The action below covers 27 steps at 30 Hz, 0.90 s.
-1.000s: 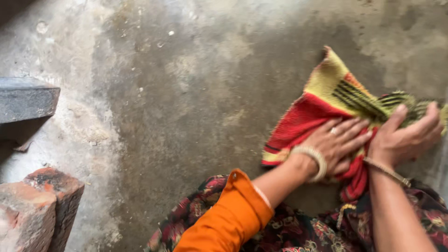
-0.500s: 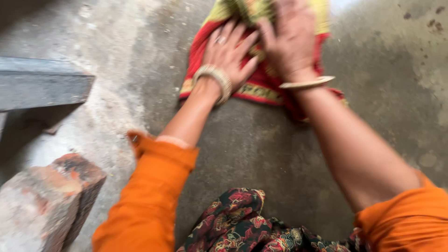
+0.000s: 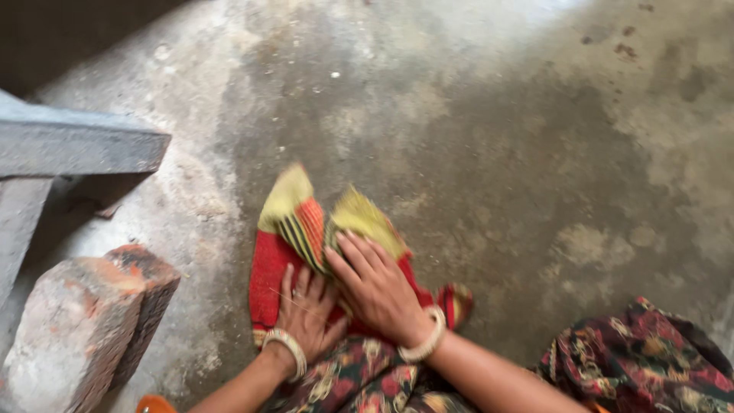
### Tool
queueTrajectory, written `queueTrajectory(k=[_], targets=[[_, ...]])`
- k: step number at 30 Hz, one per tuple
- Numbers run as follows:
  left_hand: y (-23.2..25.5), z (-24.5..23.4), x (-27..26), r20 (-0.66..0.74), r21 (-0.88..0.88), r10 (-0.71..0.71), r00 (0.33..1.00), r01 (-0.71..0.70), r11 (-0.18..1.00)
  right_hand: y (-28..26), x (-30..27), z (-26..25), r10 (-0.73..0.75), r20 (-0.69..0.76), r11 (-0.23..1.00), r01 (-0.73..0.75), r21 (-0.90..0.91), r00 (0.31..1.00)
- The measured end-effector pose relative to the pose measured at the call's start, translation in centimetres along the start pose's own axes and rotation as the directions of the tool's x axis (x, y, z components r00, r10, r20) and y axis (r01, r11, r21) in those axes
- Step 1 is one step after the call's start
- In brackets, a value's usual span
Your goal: The person cleans the floor by wiping it with a cloth by hand, moving a power cord out of the way.
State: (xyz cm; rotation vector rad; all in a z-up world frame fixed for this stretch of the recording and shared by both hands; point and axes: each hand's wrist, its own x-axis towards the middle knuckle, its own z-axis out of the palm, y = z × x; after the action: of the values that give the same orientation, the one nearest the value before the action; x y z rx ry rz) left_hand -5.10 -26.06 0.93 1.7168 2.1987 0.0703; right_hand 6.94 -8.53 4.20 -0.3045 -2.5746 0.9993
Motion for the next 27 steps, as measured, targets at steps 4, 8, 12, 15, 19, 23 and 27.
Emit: queueTrajectory(k=[4, 8, 12, 15, 19, 23, 27], targets=[[0.5, -0.6, 2.6, 0.043, -0.107, 0.244, 0.969, -0.238, 0.965, 0.6, -3.1, -0.8, 0.136, -0.160, 0.982, -0.154, -0.108, 0.978], [1.8, -1.0, 10.4, 0.012, -0.067, 0.319, 0.948, -0.318, 0.946, 4.8, -1.6, -2.5, 0.158, -0.356, 0.936, -0.254, -0.243, 0.921], [3.5, -2.2, 17.6, -0.171, 0.026, 0.372, 0.912, -0.373, 0.927, 13.9, 0.6, -7.4, 0.183, -0.398, 0.880, -0.331, -0.341, 0.899], [4.0, -3.0, 22.0, -0.069, -0.159, 0.220, 0.973, -0.228, 0.961, 20.4, -0.1, -12.4, 0.256, -0.454, 0.789, -0.456, -0.412, 0.853], [6.3, -3.2, 27.5, -0.334, -0.185, 0.161, 0.929, -0.232, 0.955, 23.1, -4.5, -14.6, 0.349, -0.608, 0.591, -0.671, -0.448, 0.713], [7.4, -3.5, 28.8, -0.362, -0.089, 0.143, 0.921, -0.186, 0.978, 25.2, -3.6, -14.2, 0.525, -0.672, 0.401, -0.848, -0.346, 0.522], [7.7, -3.9, 28.8, -0.358, -0.137, 0.111, 0.927, -0.170, 0.976, 29.5, 2.2, -16.1, 0.568, -0.679, 0.345, -0.883, -0.318, 0.466]])
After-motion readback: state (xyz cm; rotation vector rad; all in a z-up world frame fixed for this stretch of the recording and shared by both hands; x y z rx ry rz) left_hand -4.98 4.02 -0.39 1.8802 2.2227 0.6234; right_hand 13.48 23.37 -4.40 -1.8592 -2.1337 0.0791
